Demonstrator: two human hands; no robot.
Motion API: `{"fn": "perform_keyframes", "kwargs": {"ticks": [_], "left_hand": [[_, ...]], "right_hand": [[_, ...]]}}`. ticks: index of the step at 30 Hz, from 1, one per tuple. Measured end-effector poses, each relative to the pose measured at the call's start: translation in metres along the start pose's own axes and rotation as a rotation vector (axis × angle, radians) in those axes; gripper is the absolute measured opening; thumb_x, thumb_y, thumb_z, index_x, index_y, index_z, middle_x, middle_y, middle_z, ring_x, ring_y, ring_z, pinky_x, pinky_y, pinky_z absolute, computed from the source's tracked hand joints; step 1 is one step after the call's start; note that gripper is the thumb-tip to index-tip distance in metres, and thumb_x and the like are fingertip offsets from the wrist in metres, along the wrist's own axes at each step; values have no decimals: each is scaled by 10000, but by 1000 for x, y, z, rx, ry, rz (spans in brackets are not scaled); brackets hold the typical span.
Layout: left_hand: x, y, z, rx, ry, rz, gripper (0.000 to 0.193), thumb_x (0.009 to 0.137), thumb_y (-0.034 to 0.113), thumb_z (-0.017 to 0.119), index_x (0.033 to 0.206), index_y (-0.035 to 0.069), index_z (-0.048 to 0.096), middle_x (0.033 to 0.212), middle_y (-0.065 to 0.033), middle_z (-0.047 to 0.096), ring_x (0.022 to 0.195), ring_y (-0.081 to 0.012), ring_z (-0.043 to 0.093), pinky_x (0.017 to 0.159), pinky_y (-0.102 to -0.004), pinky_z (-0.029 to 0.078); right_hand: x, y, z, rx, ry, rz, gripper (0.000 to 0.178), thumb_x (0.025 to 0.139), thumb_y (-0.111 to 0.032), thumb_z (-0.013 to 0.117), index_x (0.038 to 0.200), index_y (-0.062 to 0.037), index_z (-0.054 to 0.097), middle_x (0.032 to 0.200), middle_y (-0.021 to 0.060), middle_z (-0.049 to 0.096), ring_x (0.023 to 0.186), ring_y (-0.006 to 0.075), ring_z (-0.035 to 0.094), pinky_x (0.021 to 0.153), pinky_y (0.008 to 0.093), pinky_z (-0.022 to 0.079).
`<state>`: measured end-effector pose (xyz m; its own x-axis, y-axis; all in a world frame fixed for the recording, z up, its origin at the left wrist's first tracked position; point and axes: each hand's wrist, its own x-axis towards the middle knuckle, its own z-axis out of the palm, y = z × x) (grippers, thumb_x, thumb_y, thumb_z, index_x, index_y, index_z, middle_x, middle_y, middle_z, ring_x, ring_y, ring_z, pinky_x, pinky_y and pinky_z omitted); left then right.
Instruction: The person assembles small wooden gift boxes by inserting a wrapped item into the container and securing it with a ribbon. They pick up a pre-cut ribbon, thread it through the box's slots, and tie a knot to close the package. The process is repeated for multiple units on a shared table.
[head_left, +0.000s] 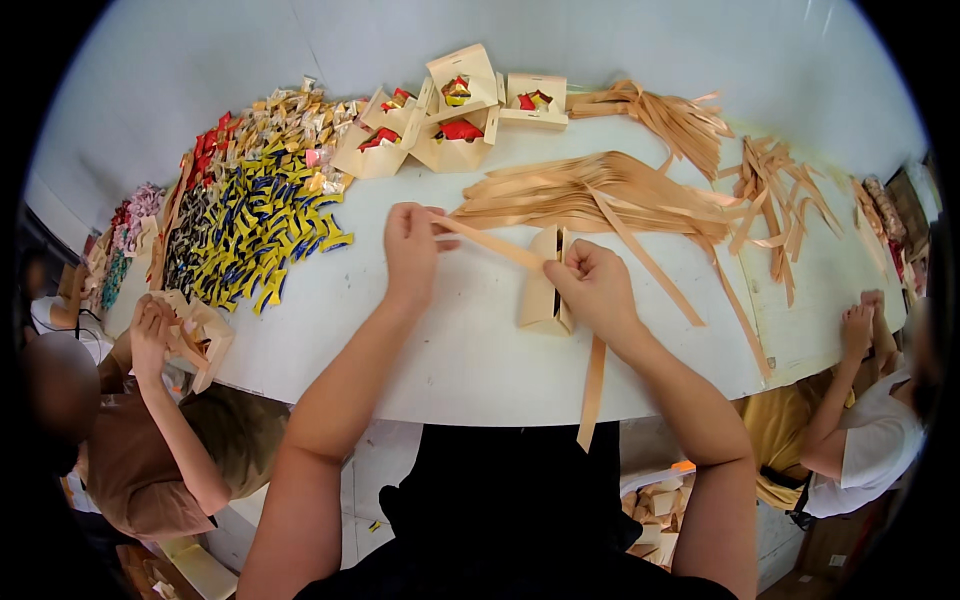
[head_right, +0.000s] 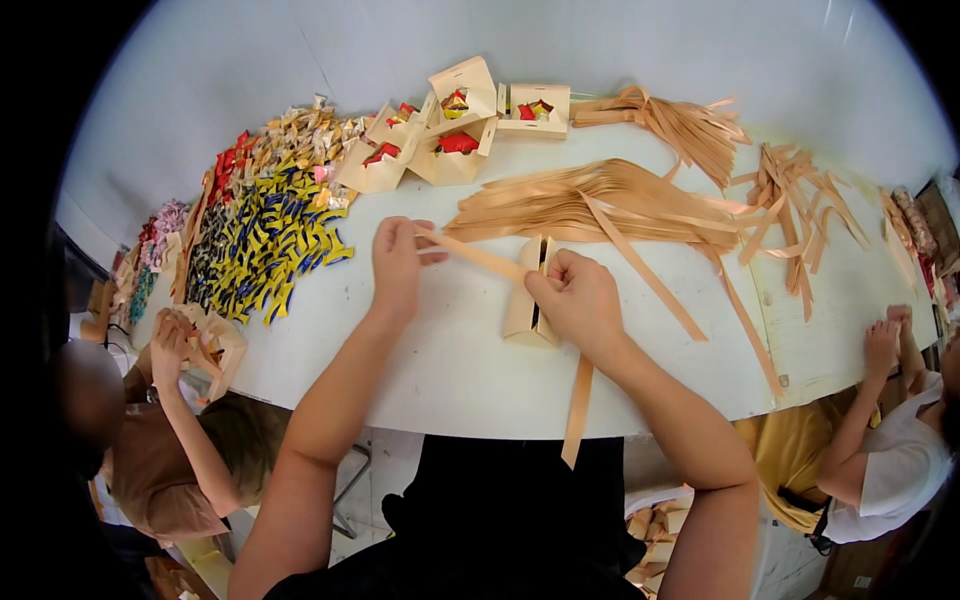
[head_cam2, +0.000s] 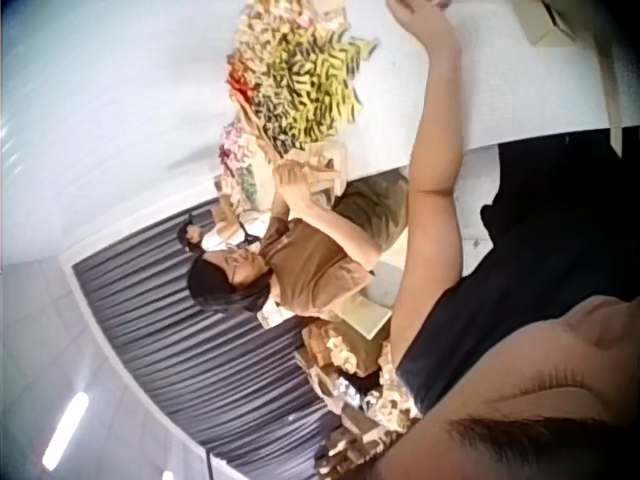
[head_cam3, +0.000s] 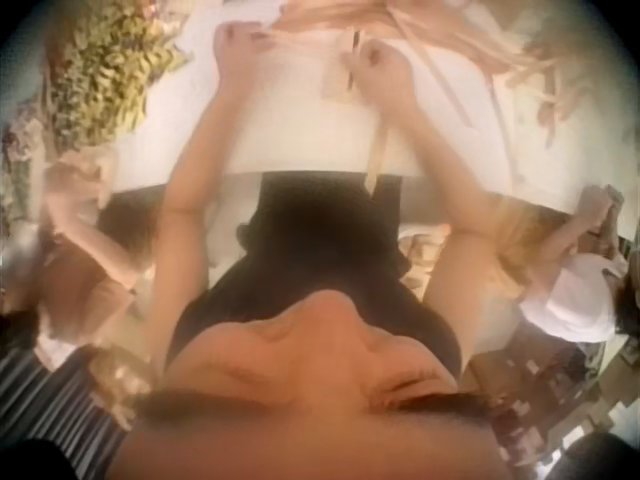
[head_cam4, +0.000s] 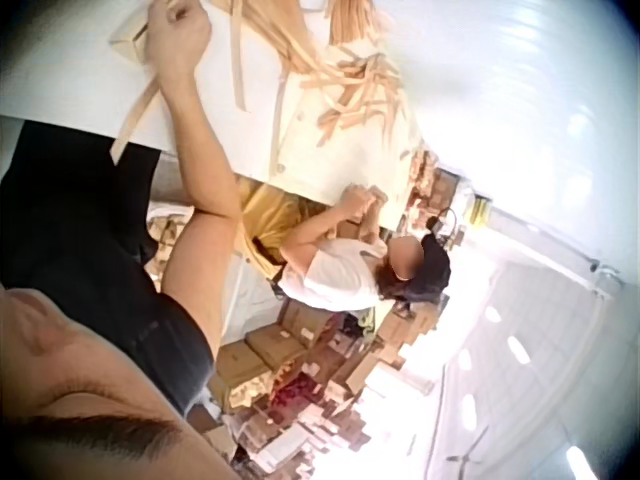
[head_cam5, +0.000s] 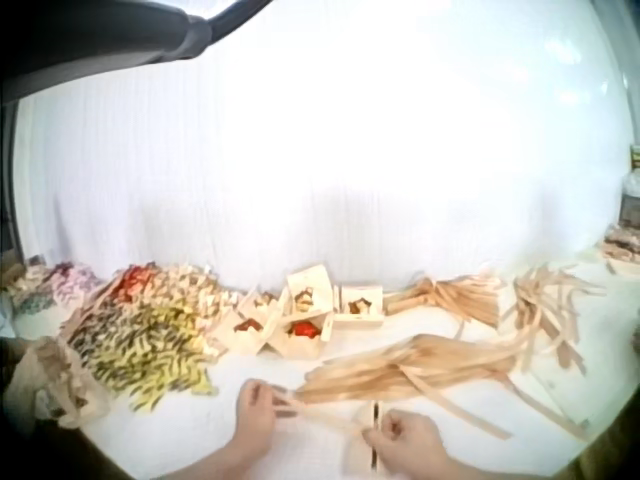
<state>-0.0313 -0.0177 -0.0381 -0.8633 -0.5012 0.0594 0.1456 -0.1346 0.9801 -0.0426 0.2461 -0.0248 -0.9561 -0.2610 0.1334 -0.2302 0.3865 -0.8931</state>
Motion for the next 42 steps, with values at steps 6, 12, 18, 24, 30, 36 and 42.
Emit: {"fn": "perform_keyframes", "kwargs": {"ticks": [6, 12, 18, 24, 30, 36, 42], "left_hand": [[-27, 18, -4, 632, 14, 572, 359, 1107, 249, 577, 855, -7, 583, 873, -50, 652, 714, -135, 531, 660, -317, 469], [-79, -16, 49, 511, -390, 293, 322, 1063, 233, 693, 954, -63, 758, 878, -60, 708, 751, -106, 620, 683, -287, 514], [-62, -25, 69, 103, -438, 109, 220, 1075, 176, 678, 1019, -21, 757, 945, -29, 685, 781, -98, 612, 685, -261, 504], [-62, 0, 85, -261, -199, -207, 186, 1177, 209, 412, 1120, 48, 487, 1017, -117, 702, 895, -157, 679, 782, -292, 567], [-42, -6, 92, -220, -431, 57, 177, 1186, 223, 384, 1125, 75, 458, 900, -91, 645, 795, -162, 632, 728, -303, 546], [-45, -5, 107, -259, -670, -46, 162, 1183, 230, 438, 1135, 86, 495, 764, 8, 486, 679, -92, 489, 643, -269, 461], [-44, -15, 109, -152, -684, 49, 171, 1172, 232, 474, 1141, 71, 521, 781, 34, 467, 683, -63, 428, 629, -241, 388]], "right_hand": [[0, 9, 8, 59, 5, -31, 294, 960, -138, 690, 737, -43, 524, 631, -35, 508, 592, 48, 437, 528, 276, 362], [1, 11, 8, 83, 73, -67, 327, 955, -233, 725, 750, -14, 597, 603, 47, 562, 547, 137, 493, 540, 338, 414], [18, 19, 2, 299, -54, -8, 394, 997, -313, 761, 756, -33, 622, 630, -25, 566, 587, 62, 478, 524, 280, 371], [15, 12, -22, 145, -198, -4, 405, 1011, -327, 773, 752, -49, 633, 635, -66, 532, 578, 34, 417, 512, 270, 315], [16, 7, -25, 275, -320, 76, 300, 1042, -263, 746, 845, -48, 673, 718, -75, 575, 639, 13, 436, 568, 231, 334], [19, 18, -32, 370, -455, -19, 225, 1070, -222, 690, 971, -25, 731, 833, -70, 641, 733, 21, 508, 641, 209, 399], [28, -26, -105, 204, -408, 172, 239, 1046, -306, 712, 939, -92, 715, 798, -98, 574, 713, 7, 447, 617, 211, 340]]}}
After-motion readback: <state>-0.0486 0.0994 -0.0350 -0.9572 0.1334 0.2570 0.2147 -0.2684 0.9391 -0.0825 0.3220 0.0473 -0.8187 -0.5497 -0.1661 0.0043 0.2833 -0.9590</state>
